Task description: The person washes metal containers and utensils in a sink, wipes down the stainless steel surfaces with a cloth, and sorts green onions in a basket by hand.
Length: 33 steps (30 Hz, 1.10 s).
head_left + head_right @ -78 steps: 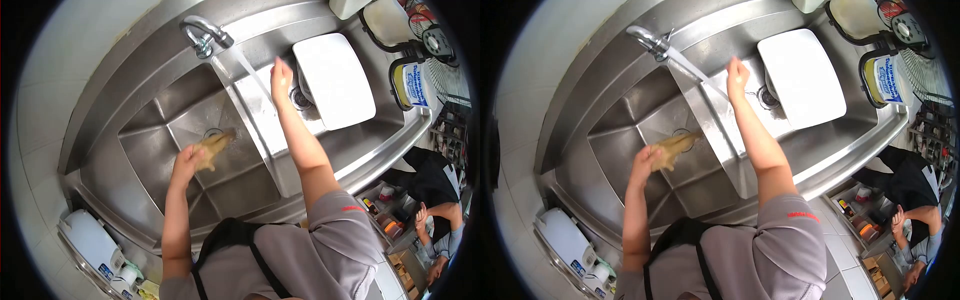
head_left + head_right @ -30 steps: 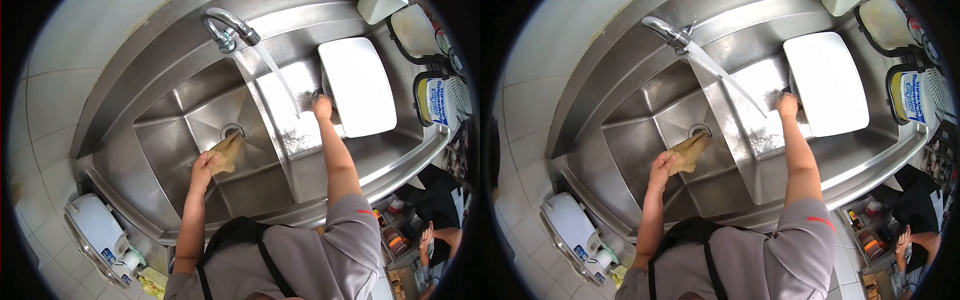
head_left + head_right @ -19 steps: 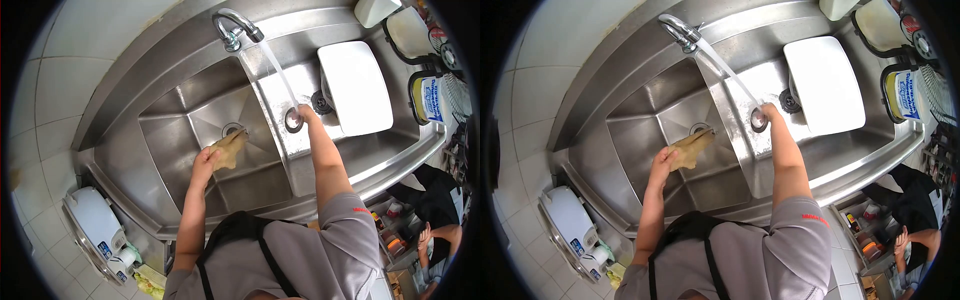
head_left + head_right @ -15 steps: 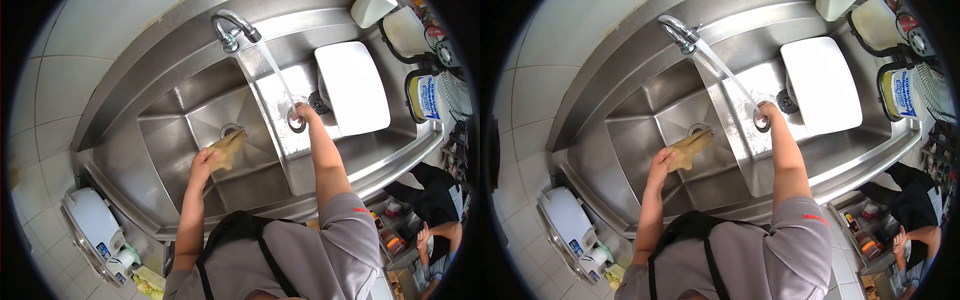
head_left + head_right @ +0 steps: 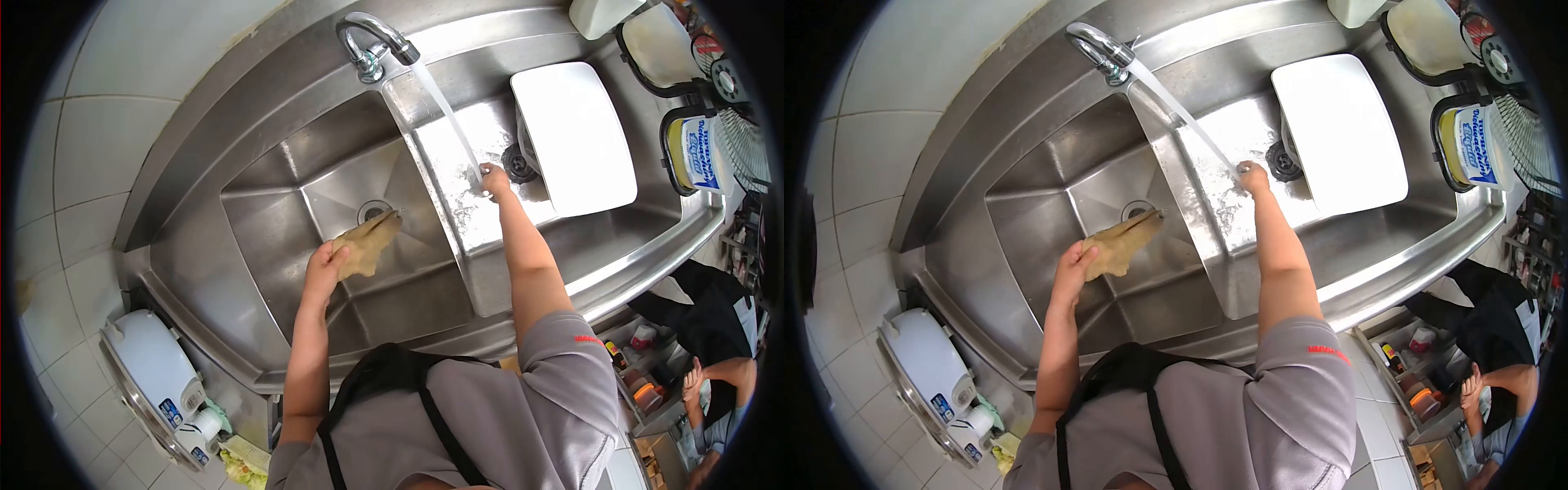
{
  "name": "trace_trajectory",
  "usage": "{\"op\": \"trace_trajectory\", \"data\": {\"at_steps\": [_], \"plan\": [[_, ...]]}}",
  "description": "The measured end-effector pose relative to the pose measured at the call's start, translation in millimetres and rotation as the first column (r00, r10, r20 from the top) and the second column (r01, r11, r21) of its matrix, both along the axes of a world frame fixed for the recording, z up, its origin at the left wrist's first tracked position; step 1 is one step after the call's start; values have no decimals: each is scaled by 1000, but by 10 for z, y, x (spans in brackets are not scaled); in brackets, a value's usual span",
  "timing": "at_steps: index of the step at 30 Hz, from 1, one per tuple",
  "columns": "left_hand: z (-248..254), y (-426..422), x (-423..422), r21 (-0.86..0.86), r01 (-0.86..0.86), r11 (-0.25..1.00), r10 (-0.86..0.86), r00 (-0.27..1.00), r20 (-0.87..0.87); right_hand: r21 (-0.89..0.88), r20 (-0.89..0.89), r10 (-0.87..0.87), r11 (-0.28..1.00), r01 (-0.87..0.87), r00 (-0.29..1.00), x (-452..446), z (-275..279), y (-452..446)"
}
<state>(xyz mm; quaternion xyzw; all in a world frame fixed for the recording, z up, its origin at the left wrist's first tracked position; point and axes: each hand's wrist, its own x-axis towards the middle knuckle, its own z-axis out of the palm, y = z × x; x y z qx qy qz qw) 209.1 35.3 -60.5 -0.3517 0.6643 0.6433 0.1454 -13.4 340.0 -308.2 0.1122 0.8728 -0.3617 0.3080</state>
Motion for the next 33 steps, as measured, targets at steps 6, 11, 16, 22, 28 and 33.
{"op": "trace_trajectory", "data": {"at_steps": [6,11,16,22,28,33], "plan": [[-4,-59,20,-16,-8,1000,9,999,35,458,-238,221,884,-92,946,-4,-232,297],[33,-93,-6,-45,-23,999,24,999,30,423,0,219,884,-198,976,85,-765,510],[220,-104,-93,21,-37,999,36,999,31,314,-88,232,930,-194,969,-13,-1099,630],[295,-114,-264,-17,-112,994,110,989,-102,-6,252,745,639,-769,617,-759,261,145],[256,-62,-430,-64,-21,998,14,994,-105,-199,-665,292,818,-540,688,-871,3096,-520],[115,-4,-525,307,-103,946,184,951,-249,301,-799,530,761,-575,283,-1018,3604,-852]]}}
